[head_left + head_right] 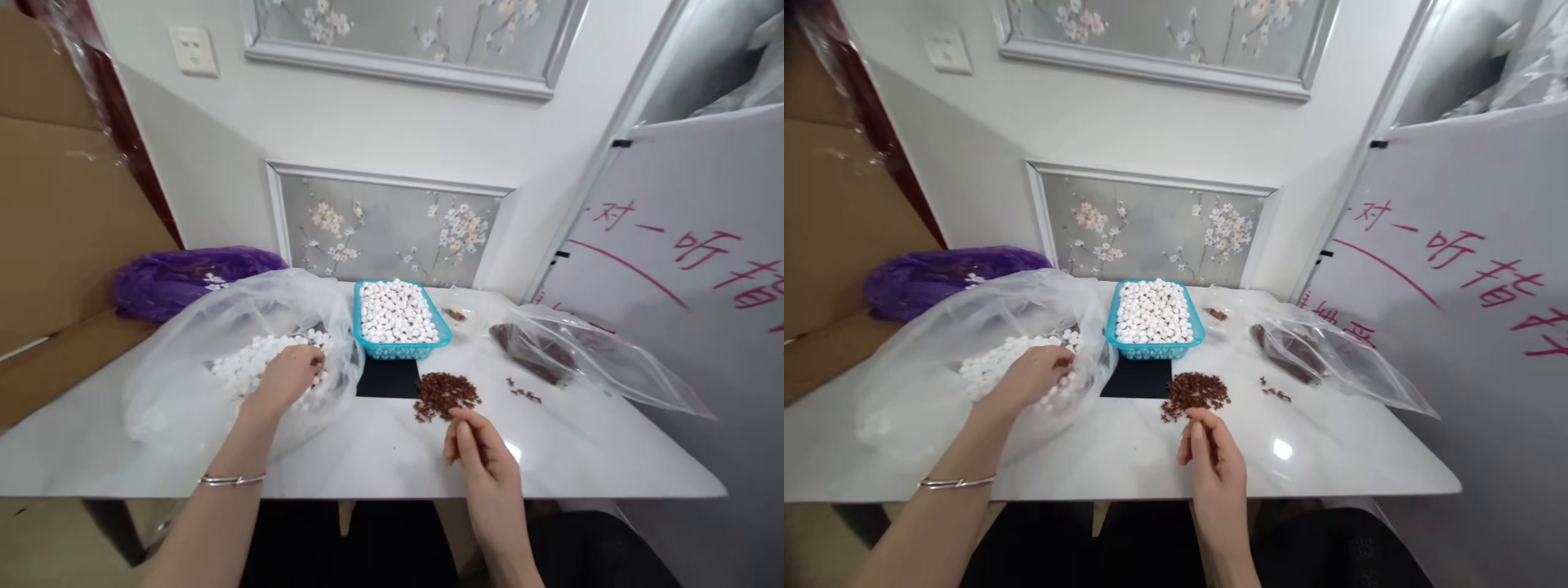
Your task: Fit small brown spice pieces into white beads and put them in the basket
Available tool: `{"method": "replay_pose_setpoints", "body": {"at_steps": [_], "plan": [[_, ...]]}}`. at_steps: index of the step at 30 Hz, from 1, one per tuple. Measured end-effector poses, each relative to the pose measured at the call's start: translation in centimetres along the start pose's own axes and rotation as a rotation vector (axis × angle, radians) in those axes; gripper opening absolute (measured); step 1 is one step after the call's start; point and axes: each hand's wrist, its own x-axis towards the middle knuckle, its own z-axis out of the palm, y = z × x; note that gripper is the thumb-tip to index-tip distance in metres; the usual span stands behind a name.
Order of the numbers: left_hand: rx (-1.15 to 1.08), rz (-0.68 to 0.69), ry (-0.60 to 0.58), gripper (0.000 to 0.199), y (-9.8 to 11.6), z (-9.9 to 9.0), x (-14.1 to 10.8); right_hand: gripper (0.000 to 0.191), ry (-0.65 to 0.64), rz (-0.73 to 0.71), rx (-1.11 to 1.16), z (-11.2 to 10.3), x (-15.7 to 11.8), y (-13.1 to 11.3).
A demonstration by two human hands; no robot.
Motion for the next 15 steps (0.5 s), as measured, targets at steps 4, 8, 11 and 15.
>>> {"method": "replay_pose_setpoints", "body": {"at_steps": [4, 8, 11, 15], "plan": [[-0.016, 0.045, 0.0, 0.024, -0.4, 0.2, 0.1, 0.024, 0.012, 0.014, -0.255, -1.3, 1.5, 0.3], [-0.036, 0.039, 0.012, 0.021, -0.7, 0.3, 0.0, 0.021, -0.126, -0.128, -0.55, -0.4, 2.4, 0.3], [-0.045, 0.02, 0.064, 0.018, -0.7, 0.3, -0.1, 0.021, -0.167, -0.195, -0.742, 1.1, 2.5, 0.2], [-0.051, 0.002, 0.193, 0.019, 0.0, -0.6, -0.5, 0.016, -0.142, -0.187, -0.83, 2.3, 2.5, 0.3]]}}
